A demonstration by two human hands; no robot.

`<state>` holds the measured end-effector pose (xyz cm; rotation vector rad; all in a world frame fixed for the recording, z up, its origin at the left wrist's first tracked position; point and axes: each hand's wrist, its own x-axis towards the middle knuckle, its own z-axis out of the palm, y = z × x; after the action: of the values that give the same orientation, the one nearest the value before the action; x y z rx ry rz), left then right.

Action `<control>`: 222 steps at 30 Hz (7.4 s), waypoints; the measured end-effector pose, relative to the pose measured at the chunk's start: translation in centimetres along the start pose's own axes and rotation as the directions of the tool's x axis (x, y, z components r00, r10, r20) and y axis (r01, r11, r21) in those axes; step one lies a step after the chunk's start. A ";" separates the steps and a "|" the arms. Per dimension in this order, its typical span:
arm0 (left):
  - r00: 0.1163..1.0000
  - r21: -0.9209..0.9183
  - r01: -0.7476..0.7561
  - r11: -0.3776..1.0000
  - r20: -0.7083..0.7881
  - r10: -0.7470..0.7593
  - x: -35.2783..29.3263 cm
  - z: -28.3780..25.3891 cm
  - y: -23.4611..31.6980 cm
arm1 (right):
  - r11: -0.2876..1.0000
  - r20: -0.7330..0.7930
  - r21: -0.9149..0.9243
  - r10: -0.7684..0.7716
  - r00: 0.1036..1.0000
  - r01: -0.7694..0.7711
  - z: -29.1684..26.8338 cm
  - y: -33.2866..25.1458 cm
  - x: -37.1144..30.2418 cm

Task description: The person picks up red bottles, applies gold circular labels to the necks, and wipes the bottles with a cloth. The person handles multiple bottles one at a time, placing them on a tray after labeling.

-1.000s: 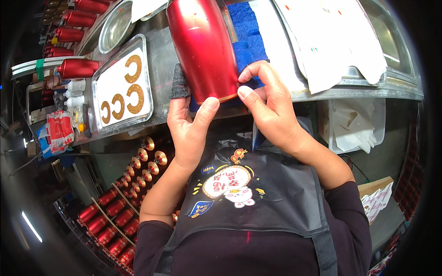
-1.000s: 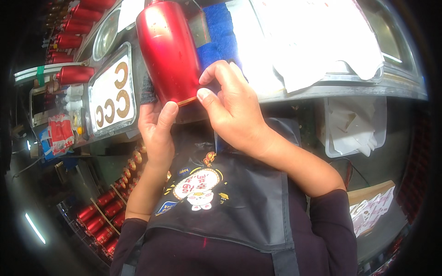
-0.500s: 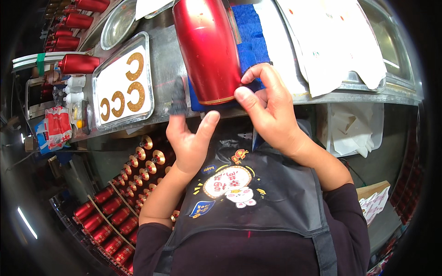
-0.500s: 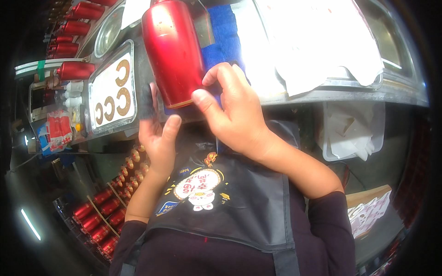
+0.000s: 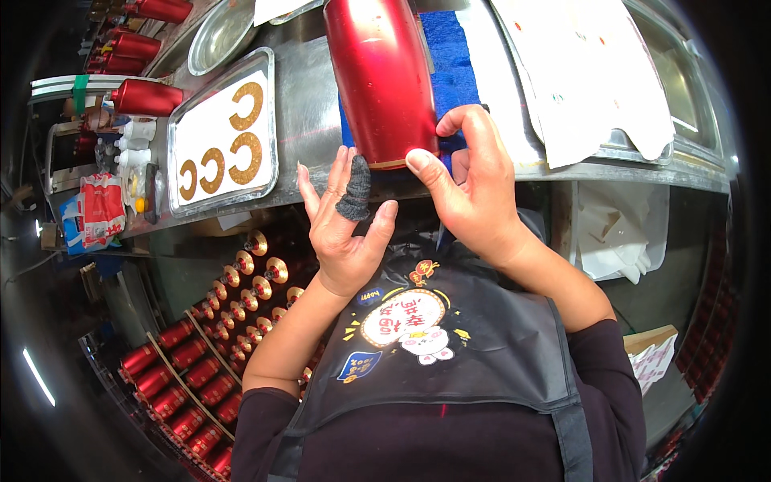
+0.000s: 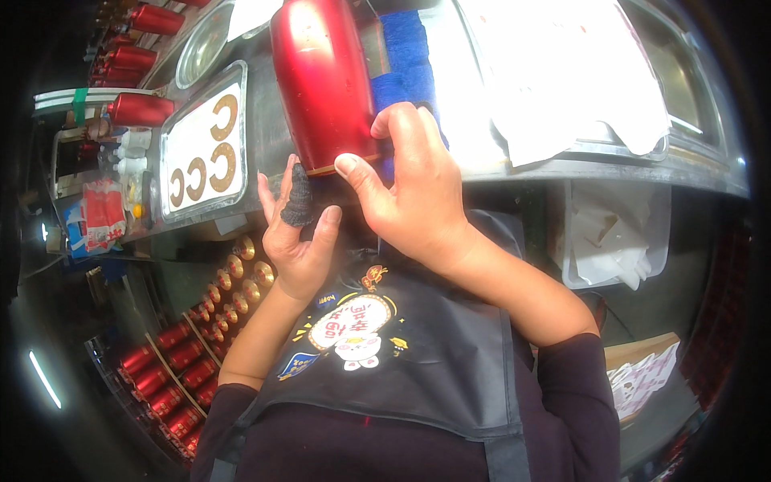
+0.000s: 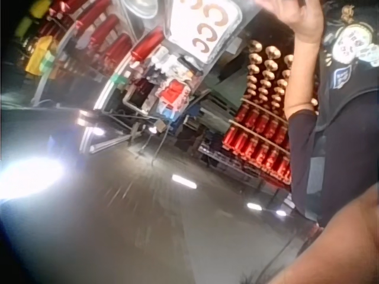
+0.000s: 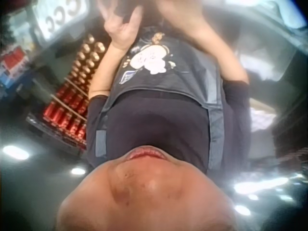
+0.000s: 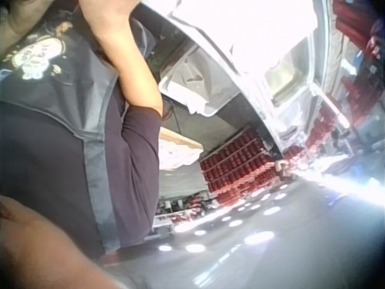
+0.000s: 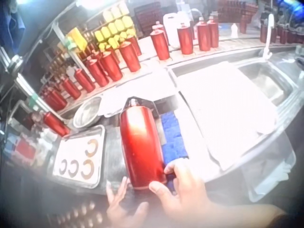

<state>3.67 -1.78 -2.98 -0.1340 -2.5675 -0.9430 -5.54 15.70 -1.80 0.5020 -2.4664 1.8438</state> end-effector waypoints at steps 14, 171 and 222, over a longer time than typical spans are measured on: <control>0.994 0.175 -0.111 0.978 0.041 0.106 1.2 -0.8 0.4 | 0.998 -0.038 -0.031 -0.059 0.998 0.058 0.5 -0.1 0.2; 0.876 -0.359 0.458 0.813 0.028 -0.481 7.9 -3.5 -3.4 | 0.871 0.435 -0.452 0.025 0.900 0.194 -4.6 -4.8 7.7; 0.978 -0.278 -0.102 0.955 0.150 0.148 9.3 -0.9 -3.8 | 0.840 0.498 -0.506 0.102 0.861 0.194 -4.0 -5.1 10.1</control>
<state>-5.38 -5.74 -0.94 -0.4675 -2.5306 -1.2763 -14.45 15.68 6.27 1.1047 -3.0860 0.9667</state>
